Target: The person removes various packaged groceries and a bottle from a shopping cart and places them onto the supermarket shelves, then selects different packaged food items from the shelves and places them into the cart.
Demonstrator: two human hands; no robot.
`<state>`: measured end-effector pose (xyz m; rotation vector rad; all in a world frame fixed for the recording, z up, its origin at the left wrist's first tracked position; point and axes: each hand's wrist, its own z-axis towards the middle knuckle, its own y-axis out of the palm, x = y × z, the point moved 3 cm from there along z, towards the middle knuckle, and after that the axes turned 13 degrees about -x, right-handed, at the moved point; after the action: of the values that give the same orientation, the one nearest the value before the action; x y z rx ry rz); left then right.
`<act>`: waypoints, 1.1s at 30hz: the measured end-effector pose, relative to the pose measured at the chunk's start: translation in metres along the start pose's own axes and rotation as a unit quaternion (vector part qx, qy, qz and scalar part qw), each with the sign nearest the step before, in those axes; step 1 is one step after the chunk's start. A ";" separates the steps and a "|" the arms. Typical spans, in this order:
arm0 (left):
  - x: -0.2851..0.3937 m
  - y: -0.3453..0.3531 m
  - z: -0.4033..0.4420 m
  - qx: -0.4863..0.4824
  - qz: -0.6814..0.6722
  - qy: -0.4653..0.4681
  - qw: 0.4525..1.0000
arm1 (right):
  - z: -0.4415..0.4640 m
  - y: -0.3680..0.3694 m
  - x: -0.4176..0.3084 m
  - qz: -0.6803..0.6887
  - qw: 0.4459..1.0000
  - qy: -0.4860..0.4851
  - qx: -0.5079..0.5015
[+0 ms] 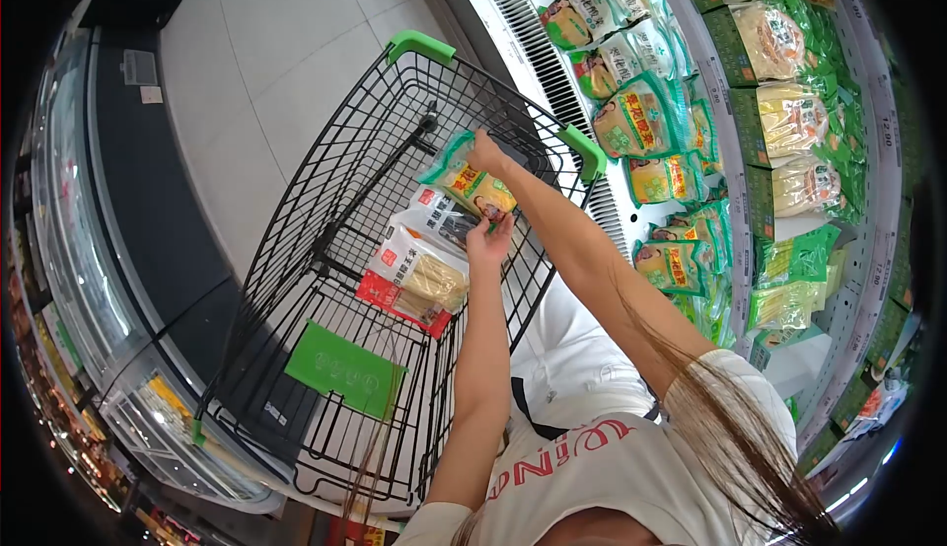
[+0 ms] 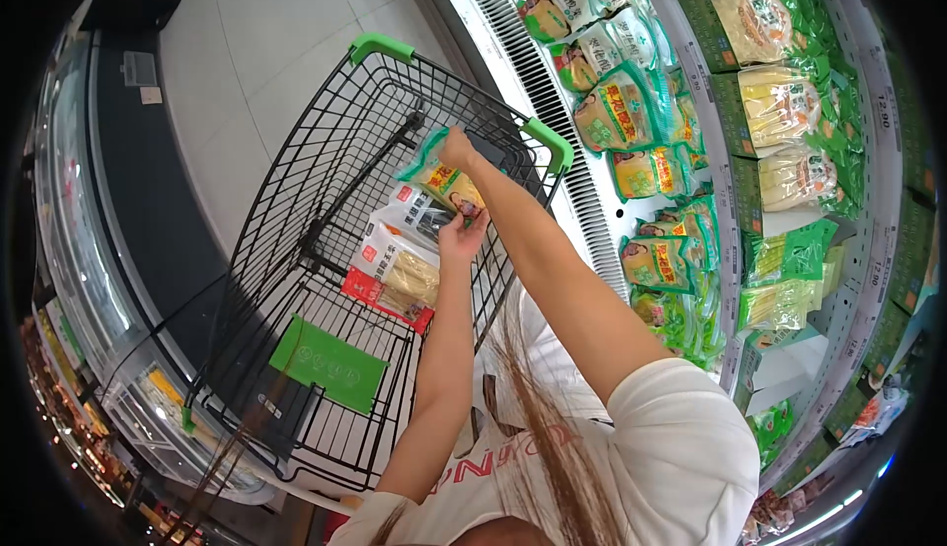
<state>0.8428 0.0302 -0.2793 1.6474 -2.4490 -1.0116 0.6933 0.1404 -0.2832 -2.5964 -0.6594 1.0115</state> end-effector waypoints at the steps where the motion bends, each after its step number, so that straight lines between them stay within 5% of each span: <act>1: -0.001 0.000 -0.003 -0.001 0.001 0.006 1.000 | 0.001 0.002 0.003 0.009 1.000 0.012 0.013; 13: 0.006 -0.004 -0.001 -0.037 0.031 -0.016 0.999 | -0.005 0.018 -0.010 -0.095 0.987 0.010 0.133; 18: 0.022 -0.015 -0.007 -0.011 0.060 0.025 0.998 | -0.077 0.009 -0.072 -0.112 0.988 -0.094 0.050; 22: 0.068 0.012 -0.023 -0.180 0.116 0.049 0.976 | -0.211 -0.026 -0.097 -0.029 0.968 -0.231 0.097; 25: 0.037 0.095 -0.114 -0.188 0.281 0.118 0.934 | -0.322 -0.070 -0.098 0.067 0.918 -0.350 0.177; 29: -0.031 0.147 -0.192 -0.254 0.475 0.142 0.830 | -0.427 -0.119 -0.074 0.051 0.946 -0.240 0.211; 30: -0.059 0.165 -0.213 -0.248 0.518 0.156 0.803 | -0.443 -0.128 -0.069 0.030 0.913 -0.293 0.283; 33: -0.109 0.178 -0.232 -0.277 0.587 0.158 0.744 | -0.464 -0.131 -0.040 0.284 0.903 -0.240 0.213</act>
<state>0.8280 0.0469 0.0324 -0.0467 -1.9670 -0.9050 0.9473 0.1911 0.1255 -2.1764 0.2576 1.7689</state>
